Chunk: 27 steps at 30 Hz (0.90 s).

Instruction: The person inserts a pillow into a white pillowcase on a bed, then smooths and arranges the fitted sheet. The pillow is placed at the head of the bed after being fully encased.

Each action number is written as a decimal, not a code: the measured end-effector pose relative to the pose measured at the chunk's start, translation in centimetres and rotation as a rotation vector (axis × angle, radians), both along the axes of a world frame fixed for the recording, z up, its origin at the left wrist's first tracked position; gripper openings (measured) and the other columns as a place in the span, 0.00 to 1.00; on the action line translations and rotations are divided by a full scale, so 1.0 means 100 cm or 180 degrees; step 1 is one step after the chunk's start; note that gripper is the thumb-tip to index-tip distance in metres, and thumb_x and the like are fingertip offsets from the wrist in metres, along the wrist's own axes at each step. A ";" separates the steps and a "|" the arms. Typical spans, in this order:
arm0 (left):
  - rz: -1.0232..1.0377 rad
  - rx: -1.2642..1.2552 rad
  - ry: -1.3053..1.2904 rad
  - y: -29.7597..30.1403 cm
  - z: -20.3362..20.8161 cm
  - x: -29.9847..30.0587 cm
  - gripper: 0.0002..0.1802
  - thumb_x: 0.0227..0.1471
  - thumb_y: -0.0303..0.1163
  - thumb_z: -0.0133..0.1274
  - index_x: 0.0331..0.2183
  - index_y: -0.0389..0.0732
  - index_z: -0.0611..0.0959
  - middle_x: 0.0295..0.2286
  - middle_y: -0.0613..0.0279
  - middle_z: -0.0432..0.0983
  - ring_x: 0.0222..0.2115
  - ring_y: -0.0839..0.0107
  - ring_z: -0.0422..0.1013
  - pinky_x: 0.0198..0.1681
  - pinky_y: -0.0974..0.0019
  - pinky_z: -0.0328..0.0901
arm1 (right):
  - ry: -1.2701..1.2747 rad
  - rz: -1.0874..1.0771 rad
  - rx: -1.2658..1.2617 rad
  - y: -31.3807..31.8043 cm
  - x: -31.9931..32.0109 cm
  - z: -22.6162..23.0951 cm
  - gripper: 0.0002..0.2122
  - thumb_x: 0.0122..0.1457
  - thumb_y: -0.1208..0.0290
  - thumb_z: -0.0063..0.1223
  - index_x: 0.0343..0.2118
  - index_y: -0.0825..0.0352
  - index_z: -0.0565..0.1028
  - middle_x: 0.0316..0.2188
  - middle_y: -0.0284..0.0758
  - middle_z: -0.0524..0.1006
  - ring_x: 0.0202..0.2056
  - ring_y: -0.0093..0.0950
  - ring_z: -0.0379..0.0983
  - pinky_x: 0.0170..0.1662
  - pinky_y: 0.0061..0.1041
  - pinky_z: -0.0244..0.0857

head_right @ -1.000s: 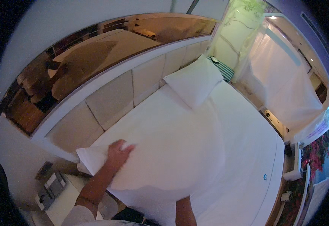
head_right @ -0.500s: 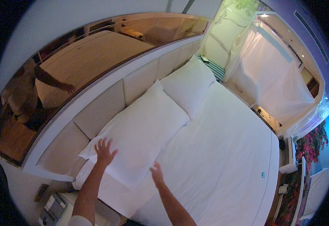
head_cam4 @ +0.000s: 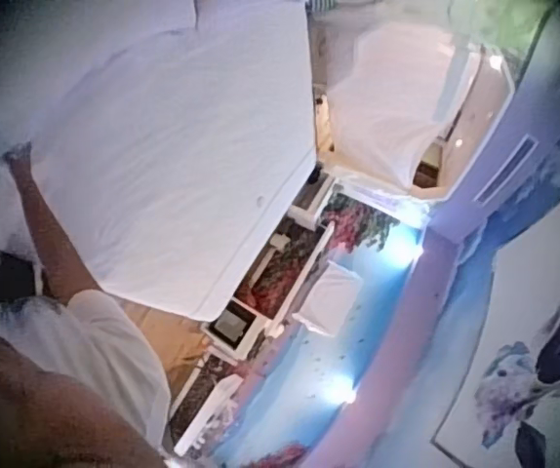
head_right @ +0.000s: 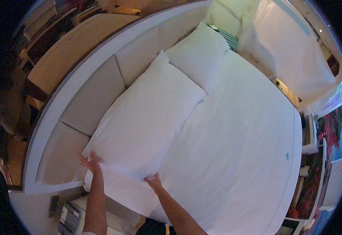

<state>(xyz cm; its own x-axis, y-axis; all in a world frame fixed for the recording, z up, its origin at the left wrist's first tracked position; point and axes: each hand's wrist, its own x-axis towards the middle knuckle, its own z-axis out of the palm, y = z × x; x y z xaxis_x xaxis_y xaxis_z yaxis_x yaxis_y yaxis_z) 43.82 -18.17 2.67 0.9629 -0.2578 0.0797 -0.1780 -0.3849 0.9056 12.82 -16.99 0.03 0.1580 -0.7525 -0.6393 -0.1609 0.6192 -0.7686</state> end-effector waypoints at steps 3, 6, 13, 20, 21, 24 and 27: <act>0.0521 -0.0297 0.2032 -0.013 -0.001 -0.015 0.39 0.43 0.48 0.59 0.51 0.40 0.62 0.43 0.53 0.64 0.42 0.62 0.63 0.39 0.58 0.65 | -0.0127 -0.0059 -0.0019 -0.005 -0.007 -0.047 0.29 0.42 0.76 0.61 0.49 0.71 0.60 0.40 0.41 0.71 0.42 0.34 0.69 0.43 0.32 0.65; -0.0445 -0.1835 0.3827 -0.001 0.002 -0.034 0.33 0.47 0.50 0.53 0.49 0.40 0.66 0.45 0.54 0.65 0.42 0.63 0.66 0.40 0.62 0.66 | -0.0456 -0.0342 0.0349 -0.007 0.000 -0.053 0.20 0.42 0.77 0.59 0.41 0.71 0.69 0.31 0.37 0.74 0.35 0.31 0.72 0.39 0.32 0.68; -0.0459 -0.1926 0.2379 0.018 0.011 -0.051 0.28 0.50 0.47 0.51 0.45 0.35 0.69 0.38 0.56 0.70 0.37 0.65 0.68 0.39 0.64 0.65 | -0.0801 -0.0283 0.0215 0.045 -0.045 -0.053 0.08 0.47 0.72 0.53 0.29 0.71 0.73 0.23 0.35 0.74 0.27 0.28 0.72 0.28 0.28 0.68; -0.0021 0.0036 -0.0094 0.090 -0.024 -0.010 0.20 0.48 0.38 0.53 0.39 0.33 0.70 0.33 0.57 0.64 0.35 0.64 0.63 0.43 0.64 0.59 | 0.0242 0.0379 0.0368 0.040 -0.049 0.021 0.12 0.49 0.65 0.51 0.26 0.72 0.73 0.22 0.38 0.74 0.26 0.28 0.72 0.28 0.31 0.67; -0.0532 0.0022 -0.0695 0.070 0.003 -0.035 0.21 0.47 0.37 0.53 0.39 0.33 0.70 0.34 0.55 0.64 0.37 0.62 0.62 0.45 0.62 0.58 | 0.0364 0.0589 0.0342 0.043 -0.060 0.004 0.13 0.50 0.64 0.50 0.26 0.73 0.73 0.23 0.40 0.74 0.26 0.30 0.72 0.28 0.31 0.67; -0.2218 0.0128 -0.1882 0.011 0.083 -0.084 0.23 0.45 0.37 0.54 0.41 0.35 0.70 0.42 0.49 0.64 0.46 0.54 0.59 0.51 0.51 0.52 | 0.1193 0.1839 -0.0369 0.060 -0.072 -0.039 0.16 0.51 0.60 0.47 0.27 0.73 0.72 0.25 0.44 0.75 0.27 0.36 0.73 0.29 0.34 0.68; -0.3093 0.0653 -0.2681 -0.036 0.100 -0.102 0.27 0.45 0.42 0.53 0.46 0.41 0.69 0.51 0.51 0.57 0.53 0.49 0.51 0.54 0.41 0.45 | 0.2059 0.2693 -0.1728 0.069 -0.037 -0.026 0.11 0.48 0.64 0.50 0.26 0.69 0.73 0.25 0.41 0.74 0.29 0.37 0.71 0.30 0.36 0.66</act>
